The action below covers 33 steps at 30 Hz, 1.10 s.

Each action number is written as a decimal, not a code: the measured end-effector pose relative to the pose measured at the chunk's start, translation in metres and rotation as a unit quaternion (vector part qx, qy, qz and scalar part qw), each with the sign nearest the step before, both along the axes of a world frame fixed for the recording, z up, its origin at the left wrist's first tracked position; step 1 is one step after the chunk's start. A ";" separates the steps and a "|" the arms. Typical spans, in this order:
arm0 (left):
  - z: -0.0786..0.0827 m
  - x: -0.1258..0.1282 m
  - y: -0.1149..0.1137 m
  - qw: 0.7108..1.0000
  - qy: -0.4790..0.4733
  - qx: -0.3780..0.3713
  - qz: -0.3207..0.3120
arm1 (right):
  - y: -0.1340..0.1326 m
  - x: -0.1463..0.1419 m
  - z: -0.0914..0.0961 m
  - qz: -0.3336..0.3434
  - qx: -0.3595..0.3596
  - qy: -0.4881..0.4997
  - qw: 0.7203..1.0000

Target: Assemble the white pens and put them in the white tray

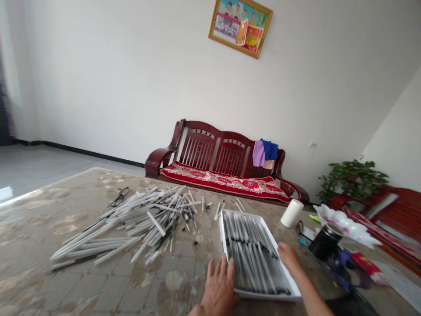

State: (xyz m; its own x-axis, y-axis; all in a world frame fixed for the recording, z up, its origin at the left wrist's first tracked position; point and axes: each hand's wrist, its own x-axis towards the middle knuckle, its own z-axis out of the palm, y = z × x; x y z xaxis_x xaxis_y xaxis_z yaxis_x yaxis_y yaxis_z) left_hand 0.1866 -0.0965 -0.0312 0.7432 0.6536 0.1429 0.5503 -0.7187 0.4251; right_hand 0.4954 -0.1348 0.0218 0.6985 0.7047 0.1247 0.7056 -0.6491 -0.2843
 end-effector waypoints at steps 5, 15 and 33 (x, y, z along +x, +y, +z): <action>0.007 -0.024 0.037 0.999 0.017 0.007 0.044 | 0.046 -0.027 -0.001 0.013 -0.036 -0.023 0.999; 0.016 -0.051 0.059 0.999 0.015 -0.006 0.048 | 0.083 -0.064 0.027 0.017 -0.082 -0.063 0.995; -0.047 -0.138 0.129 0.922 -0.021 0.383 -0.060 | 0.331 -0.221 0.039 0.185 -0.206 -0.044 0.960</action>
